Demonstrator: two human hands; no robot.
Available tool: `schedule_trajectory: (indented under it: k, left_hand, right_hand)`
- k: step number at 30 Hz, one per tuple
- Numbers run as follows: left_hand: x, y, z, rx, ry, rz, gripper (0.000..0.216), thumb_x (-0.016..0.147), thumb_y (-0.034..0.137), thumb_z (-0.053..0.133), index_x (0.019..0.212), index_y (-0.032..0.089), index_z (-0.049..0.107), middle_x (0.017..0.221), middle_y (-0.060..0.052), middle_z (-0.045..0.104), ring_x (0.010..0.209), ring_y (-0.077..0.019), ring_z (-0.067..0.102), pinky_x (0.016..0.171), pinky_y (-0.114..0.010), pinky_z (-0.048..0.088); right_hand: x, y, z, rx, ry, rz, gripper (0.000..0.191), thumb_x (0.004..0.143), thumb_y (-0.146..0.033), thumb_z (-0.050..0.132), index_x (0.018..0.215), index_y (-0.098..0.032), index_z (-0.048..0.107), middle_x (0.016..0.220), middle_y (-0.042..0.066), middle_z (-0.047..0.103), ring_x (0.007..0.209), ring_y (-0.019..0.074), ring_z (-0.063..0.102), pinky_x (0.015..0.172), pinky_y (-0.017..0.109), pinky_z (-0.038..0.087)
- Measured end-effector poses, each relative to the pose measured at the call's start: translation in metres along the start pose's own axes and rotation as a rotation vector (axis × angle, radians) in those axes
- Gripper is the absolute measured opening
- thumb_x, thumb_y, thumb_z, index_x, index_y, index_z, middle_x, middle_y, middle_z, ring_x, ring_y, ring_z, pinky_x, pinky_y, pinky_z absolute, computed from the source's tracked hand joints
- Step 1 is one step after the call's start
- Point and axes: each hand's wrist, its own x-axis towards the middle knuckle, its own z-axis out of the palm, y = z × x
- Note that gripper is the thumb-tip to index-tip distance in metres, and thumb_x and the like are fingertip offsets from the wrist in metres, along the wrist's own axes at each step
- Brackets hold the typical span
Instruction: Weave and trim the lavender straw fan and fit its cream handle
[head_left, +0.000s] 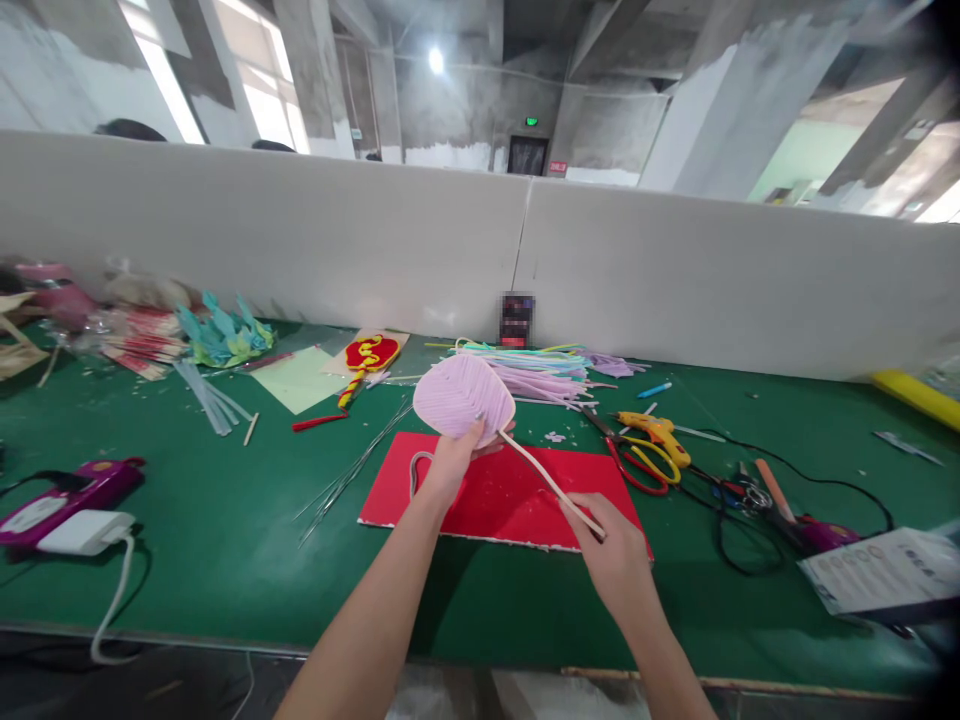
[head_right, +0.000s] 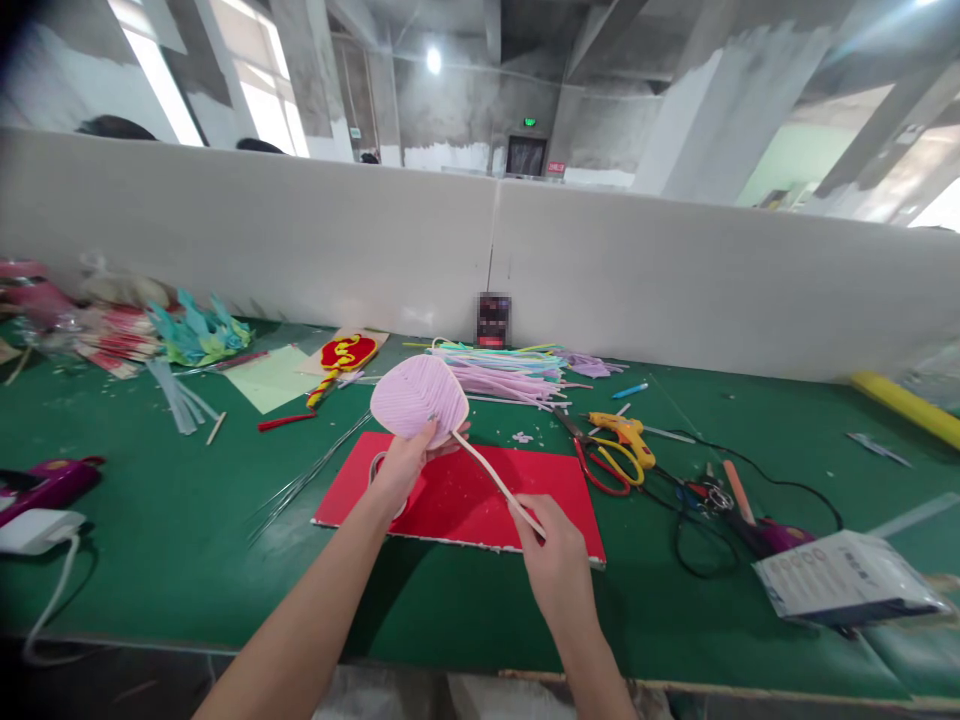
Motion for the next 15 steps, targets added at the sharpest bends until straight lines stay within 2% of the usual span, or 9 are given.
schedule_trajectory:
  k: [3, 6, 8, 11, 15]
  left_hand:
    - [0.002, -0.002, 0.000, -0.032, 0.018, 0.009, 0.040, 0.068, 0.034, 0.067, 0.104, 0.015, 0.063, 0.098, -0.011, 0.069, 0.091, -0.0269, 0.064, 0.081, -0.042, 0.051]
    - [0.002, -0.002, 0.003, -0.087, 0.123, 0.049, 0.039, 0.064, 0.028, 0.072, 0.100, 0.016, 0.065, 0.102, -0.008, 0.067, 0.090, -0.0234, 0.064, 0.081, -0.040, 0.051]
    - [0.002, -0.002, 0.004, -0.139, 0.194, 0.078, 0.038, 0.061, 0.025, 0.074, 0.096, 0.016, 0.066, 0.099, -0.006, 0.068, 0.086, -0.0202, 0.064, 0.081, -0.038, 0.051]
    - [0.002, -0.003, 0.005, -0.160, 0.236, 0.077, 0.035, 0.058, 0.024, 0.075, 0.090, 0.014, 0.067, 0.088, -0.005, 0.070, 0.077, -0.0172, 0.064, 0.080, -0.038, 0.052]
    - [0.004, -0.005, 0.004, -0.097, 0.302, 0.104, 0.036, 0.054, 0.025, 0.077, 0.087, 0.011, 0.068, 0.087, -0.007, 0.070, 0.074, -0.0189, 0.065, 0.076, -0.038, 0.054]
  right_hand:
    - [0.007, -0.004, 0.004, 0.063, -0.025, 0.034, 0.026, 0.085, -0.039, 0.045, 0.085, -0.020, 0.063, 0.082, 0.006, 0.066, 0.074, 0.0183, 0.062, 0.065, 0.025, 0.046]
    - [0.012, -0.008, 0.010, 0.093, 0.004, 0.070, 0.029, 0.083, -0.042, 0.048, 0.080, -0.019, 0.065, 0.077, 0.005, 0.065, 0.070, 0.0175, 0.060, 0.062, 0.024, 0.046]
    - [0.014, -0.010, 0.013, 0.113, 0.029, 0.075, 0.029, 0.082, -0.043, 0.049, 0.077, -0.019, 0.065, 0.075, 0.005, 0.065, 0.068, 0.0171, 0.059, 0.061, 0.024, 0.045]
    - [0.016, -0.013, 0.016, 0.115, 0.041, 0.071, 0.028, 0.081, -0.042, 0.051, 0.075, -0.019, 0.065, 0.072, 0.004, 0.063, 0.067, 0.0163, 0.058, 0.061, 0.024, 0.045]
    - [0.015, -0.013, 0.016, 0.104, 0.026, 0.077, 0.027, 0.082, -0.041, 0.051, 0.075, -0.019, 0.065, 0.070, 0.003, 0.061, 0.066, 0.0161, 0.058, 0.062, 0.024, 0.044]
